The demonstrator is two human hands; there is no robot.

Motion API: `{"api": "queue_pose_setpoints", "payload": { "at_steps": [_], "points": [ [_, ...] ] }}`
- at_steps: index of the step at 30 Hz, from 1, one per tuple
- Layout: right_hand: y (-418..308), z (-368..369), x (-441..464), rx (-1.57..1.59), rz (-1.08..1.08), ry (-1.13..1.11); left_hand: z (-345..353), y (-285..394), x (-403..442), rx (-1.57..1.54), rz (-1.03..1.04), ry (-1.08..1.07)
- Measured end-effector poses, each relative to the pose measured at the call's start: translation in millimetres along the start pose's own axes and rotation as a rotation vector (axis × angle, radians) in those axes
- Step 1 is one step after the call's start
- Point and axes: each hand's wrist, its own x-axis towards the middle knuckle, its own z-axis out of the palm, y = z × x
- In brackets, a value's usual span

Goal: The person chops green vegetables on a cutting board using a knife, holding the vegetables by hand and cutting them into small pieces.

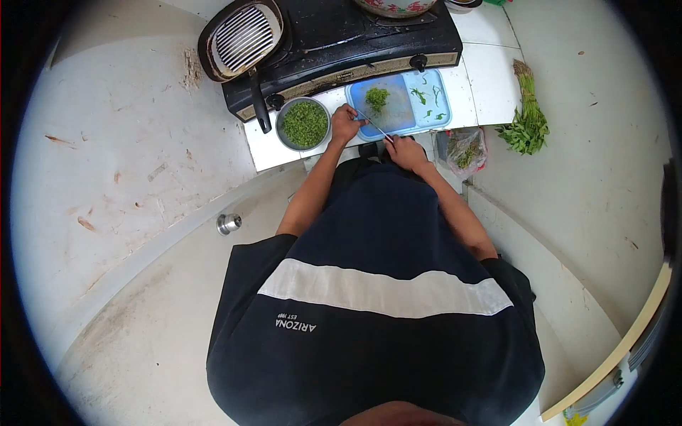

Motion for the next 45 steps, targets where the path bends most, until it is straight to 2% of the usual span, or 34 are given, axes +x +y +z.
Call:
{"api": "queue_pose_setpoints", "payload": {
  "at_steps": [7, 10, 15, 19, 23, 25, 31, 39, 42, 45],
  "points": [
    [18, 7, -12, -0.014, 0.0, 0.011, -10, 19, 1, 0.027, -0.156, -0.064],
    [24, 11, -9, 0.024, 0.042, 0.024, -8, 16, 1, 0.016, -0.155, -0.058],
    [21, 9, -14, 0.135, -0.034, 0.025, -8, 16, -2, 0.026, -0.121, -0.042],
    [18, 13, -18, 0.136, -0.023, -0.021, -4, 10, -2, 0.041, -0.087, -0.02],
    [14, 17, -17, 0.085, -0.016, 0.036, -5, 8, 0, 0.056, -0.073, -0.031],
    [10, 15, -18, 0.066, -0.019, 0.07, -9, 7, 3, -0.002, -0.147, -0.112],
    [13, 21, -17, -0.004, -0.03, 0.07, -7, -2, 12, -0.061, -0.189, -0.147],
    [7, 20, -19, 0.015, -0.057, 0.167, -8, 3, 10, -0.031, -0.16, -0.132],
    [4, 22, -13, 0.021, -0.015, 0.115, -13, 14, 5, -0.024, -0.178, -0.129],
    [4, 21, -17, 0.04, -0.017, 0.156, -14, 17, 3, -0.01, -0.177, -0.119]
  ]
}}
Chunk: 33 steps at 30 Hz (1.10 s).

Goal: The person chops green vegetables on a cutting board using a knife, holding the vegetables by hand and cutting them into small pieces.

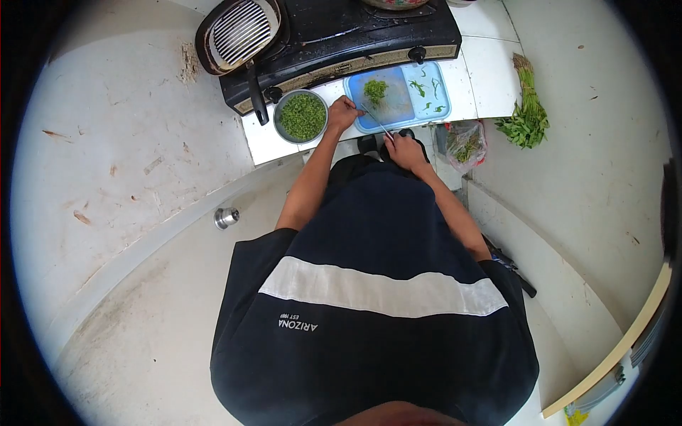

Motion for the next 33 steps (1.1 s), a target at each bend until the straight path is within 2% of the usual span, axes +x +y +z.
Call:
{"api": "queue_pose_setpoints", "payload": {
  "at_steps": [3, 12, 24, 28, 33],
  "points": [
    [3, -4, 2, 0.033, 0.057, -0.088, 0, -3, 2, 0.003, 0.013, 0.008],
    [4, 2, -1, 0.036, 0.052, -0.139, 2, -3, -1, 0.036, 0.027, 0.023],
    [2, 1, 2, 0.035, 0.053, -0.058, 3, -6, 2, 0.031, 0.022, 0.018],
    [2, -6, 6, 0.013, 0.087, -0.103, 4, -5, -1, 0.029, 0.037, 0.036],
    [-1, -2, 4, 0.048, 0.003, -0.065, 3, -5, 0, 0.031, 0.035, 0.025]
  ]
}}
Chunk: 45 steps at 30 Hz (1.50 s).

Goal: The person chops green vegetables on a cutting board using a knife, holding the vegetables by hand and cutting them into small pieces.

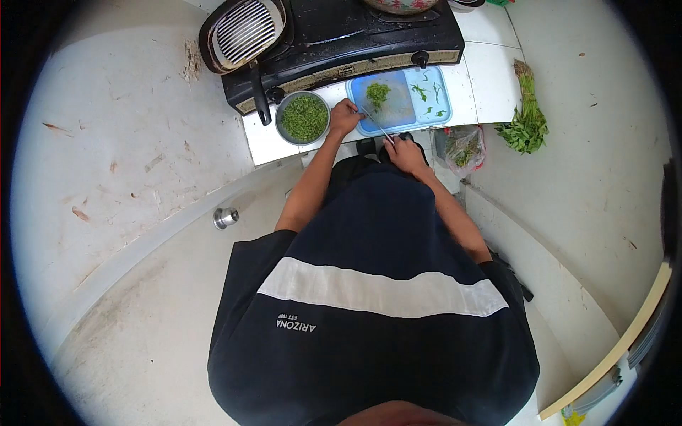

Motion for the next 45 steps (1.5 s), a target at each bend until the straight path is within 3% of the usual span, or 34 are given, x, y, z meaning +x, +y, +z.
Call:
{"api": "queue_pose_setpoints", "payload": {
  "at_steps": [8, 13, 20, 23, 25, 32, 35, 40, 45],
  "points": [
    [-8, 5, 11, -0.117, -0.006, -0.009, 1, -6, -1, -0.012, 0.047, 0.021],
    [6, -6, 6, -0.157, -0.013, -0.006, 5, -11, -11, 0.029, 0.252, 0.105],
    [1, -29, 29, -0.163, -0.062, 0.097, -1, 5, -24, -0.027, 0.283, 0.141],
    [0, -38, 29, -0.168, -0.086, 0.108, -9, 25, -36, -0.018, 0.396, 0.207],
    [-2, -43, 28, -0.178, -0.091, 0.105, -9, 25, -36, 0.007, 0.593, 0.042],
    [3, -58, 21, -0.125, -0.117, 0.095, -11, 32, -26, 0.187, 0.547, -0.041],
    [9, -62, 22, -0.116, -0.125, 0.049, -23, 50, -32, 0.216, 0.383, -0.106],
    [20, -60, 32, -0.199, -0.225, -0.067, -24, 42, -30, -0.015, 0.423, 0.087],
    [29, -60, 56, -0.189, -0.236, -0.096, -21, 38, -31, -0.056, 0.403, 0.146]
  ]
}}
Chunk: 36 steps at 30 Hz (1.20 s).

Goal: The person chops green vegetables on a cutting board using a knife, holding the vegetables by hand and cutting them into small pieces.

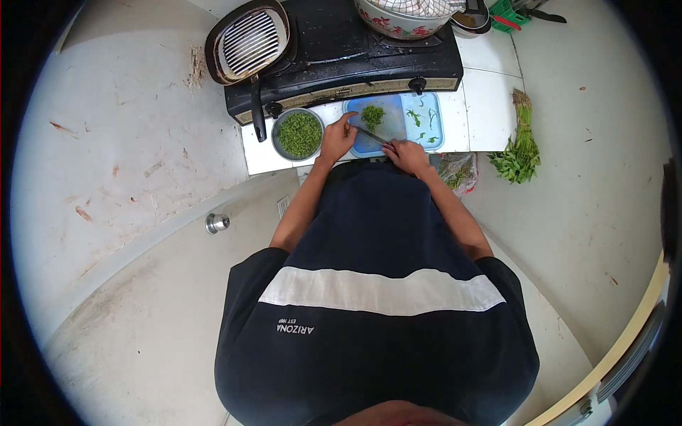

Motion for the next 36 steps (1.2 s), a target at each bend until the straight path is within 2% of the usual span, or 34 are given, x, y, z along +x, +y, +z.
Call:
{"api": "queue_pose_setpoints", "payload": {
  "at_steps": [5, 10, 14, 16, 20, 22, 23, 25, 28, 31, 36],
  "points": [
    [18, -9, 9, 0.001, -0.003, 0.032, 7, 9, 0, -0.016, -0.041, 0.057],
    [36, -27, -6, 0.172, -0.09, 0.108, 19, 26, 4, -0.012, -0.073, 0.037],
    [62, -40, -27, 0.174, -0.027, 0.105, 38, 41, 14, 0.004, -0.062, 0.012],
    [73, -46, -41, 0.23, 0.082, 0.085, 50, 49, 22, -0.006, 0.061, 0.008],
    [93, -53, -70, 0.292, 0.185, 0.162, 72, 67, 39, 0.07, 0.074, -0.17],
    [107, -50, -81, 0.278, 0.275, 0.175, 94, 64, 49, 0.039, 0.302, -0.106],
    [112, -51, -88, 0.279, 0.287, 0.181, 105, 61, 55, 0.034, 0.309, -0.116],
    [119, -53, -101, 0.367, 0.349, 0.238, 123, 58, 67, 0.268, 0.423, -0.161],
    [132, -49, -112, 0.442, 0.335, 0.354, 144, 59, 78, 0.35, 0.388, -0.157],
    [142, -48, -120, 0.46, 0.361, 0.379, 157, 63, 86, 0.462, 0.332, -0.217],
    [151, -47, -125, 0.49, 0.414, 0.385, 167, 62, 89, 0.505, 0.387, -0.248]
  ]
}}
